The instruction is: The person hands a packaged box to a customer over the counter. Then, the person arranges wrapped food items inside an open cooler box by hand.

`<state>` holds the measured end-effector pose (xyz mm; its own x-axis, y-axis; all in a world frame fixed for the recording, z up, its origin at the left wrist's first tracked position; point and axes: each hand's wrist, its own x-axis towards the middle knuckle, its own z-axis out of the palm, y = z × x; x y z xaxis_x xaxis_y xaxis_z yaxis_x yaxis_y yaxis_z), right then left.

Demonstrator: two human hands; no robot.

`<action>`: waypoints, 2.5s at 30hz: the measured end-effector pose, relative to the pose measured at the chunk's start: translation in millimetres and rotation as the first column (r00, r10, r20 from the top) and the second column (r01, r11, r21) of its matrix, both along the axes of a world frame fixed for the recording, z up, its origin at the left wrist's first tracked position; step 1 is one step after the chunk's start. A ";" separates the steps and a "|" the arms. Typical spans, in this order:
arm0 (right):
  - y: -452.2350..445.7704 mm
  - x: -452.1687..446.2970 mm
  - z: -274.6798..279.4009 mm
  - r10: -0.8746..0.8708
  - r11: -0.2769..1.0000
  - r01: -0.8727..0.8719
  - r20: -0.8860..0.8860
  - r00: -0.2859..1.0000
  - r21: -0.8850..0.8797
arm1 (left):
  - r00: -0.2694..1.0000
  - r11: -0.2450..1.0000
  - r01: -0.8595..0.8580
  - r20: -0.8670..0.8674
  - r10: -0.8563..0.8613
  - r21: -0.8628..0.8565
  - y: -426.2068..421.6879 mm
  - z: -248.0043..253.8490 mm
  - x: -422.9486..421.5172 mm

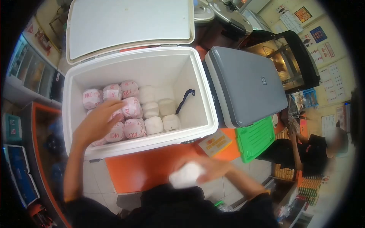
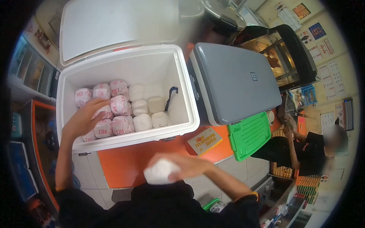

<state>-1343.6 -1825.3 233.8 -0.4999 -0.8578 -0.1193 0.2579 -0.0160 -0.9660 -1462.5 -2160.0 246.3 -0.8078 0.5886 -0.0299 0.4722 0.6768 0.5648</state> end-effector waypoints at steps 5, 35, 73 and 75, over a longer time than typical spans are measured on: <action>-14.4 -112.6 69.6 -0.193 0.930 0.245 -0.204 0.960 0.273 | 0.892 0.905 -0.425 -0.177 0.416 -0.012 -63.8 -9.9 51.0; -38.2 -252.3 -214.4 0.459 0.407 0.522 -0.662 0.593 0.750 | 0.875 0.857 -0.453 -0.060 0.480 0.247 -72.7 -18.5 53.5; -56.3 490.2 -221.0 -0.776 -0.335 0.651 -0.592 0.219 0.681 | 0.511 0.685 -0.725 -0.723 0.465 -0.072 -64.5 116.2 -397.9; -51.7 512.9 -245.1 -0.737 -0.325 0.556 -0.574 0.358 0.765 | 0.459 0.706 -0.708 -0.783 0.420 -0.037 -86.5 105.2 -430.4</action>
